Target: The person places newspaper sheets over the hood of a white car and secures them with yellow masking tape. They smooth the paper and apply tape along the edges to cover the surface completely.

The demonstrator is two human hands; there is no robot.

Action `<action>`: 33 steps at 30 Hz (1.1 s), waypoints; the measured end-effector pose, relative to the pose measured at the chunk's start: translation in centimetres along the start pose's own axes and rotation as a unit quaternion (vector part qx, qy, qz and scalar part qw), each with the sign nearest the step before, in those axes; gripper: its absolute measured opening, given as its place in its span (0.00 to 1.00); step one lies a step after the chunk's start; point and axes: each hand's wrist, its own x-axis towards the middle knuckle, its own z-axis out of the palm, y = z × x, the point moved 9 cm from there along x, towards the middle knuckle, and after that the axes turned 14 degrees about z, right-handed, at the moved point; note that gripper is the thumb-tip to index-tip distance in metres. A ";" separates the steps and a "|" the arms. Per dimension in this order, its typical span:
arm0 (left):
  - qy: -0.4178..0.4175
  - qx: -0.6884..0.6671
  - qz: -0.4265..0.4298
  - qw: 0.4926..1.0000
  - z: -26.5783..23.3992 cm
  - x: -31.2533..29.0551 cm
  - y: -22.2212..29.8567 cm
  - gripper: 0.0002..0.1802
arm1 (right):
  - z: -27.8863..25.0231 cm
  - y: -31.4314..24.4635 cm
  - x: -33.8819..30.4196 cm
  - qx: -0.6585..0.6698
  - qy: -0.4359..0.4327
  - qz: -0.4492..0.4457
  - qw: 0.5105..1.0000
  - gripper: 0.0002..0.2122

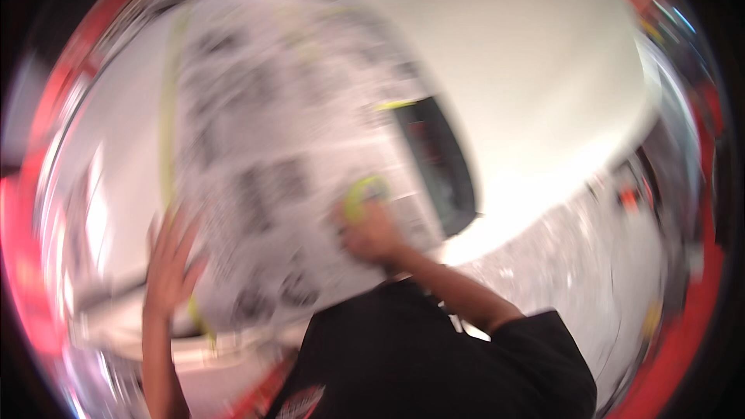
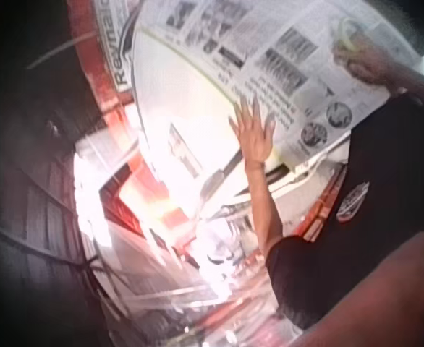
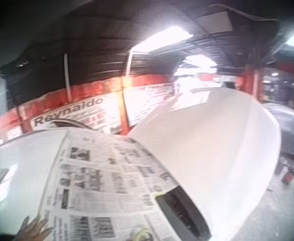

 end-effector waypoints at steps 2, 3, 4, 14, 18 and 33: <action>-0.025 0.011 -0.023 0.999 0.6 -3.1 0.0 0.39 | -2.7 -1.8 -1.2 0.187 0.135 -0.138 0.963 0.25; -0.018 0.002 -0.028 0.999 1.9 -4.7 -0.2 0.44 | -2.2 -1.5 -1.7 0.186 0.116 -0.128 0.967 0.26; -0.048 0.024 -0.045 0.998 2.6 -5.2 0.5 0.43 | -1.7 -1.3 -2.3 0.192 0.091 -0.122 0.969 0.26; -0.026 0.105 0.088 0.990 0.2 -4.6 7.8 0.35 | -2.8 -0.4 -4.3 0.161 0.023 -0.194 0.968 0.36; -0.148 -0.031 0.030 0.988 2.3 -5.7 4.9 0.62 | -2.6 3.1 -7.0 0.027 -0.211 -0.148 0.966 0.47; -0.083 -0.044 -0.011 0.996 2.4 -4.7 7.8 0.61 | -2.6 8.4 -8.3 0.004 -0.177 -0.088 0.980 0.39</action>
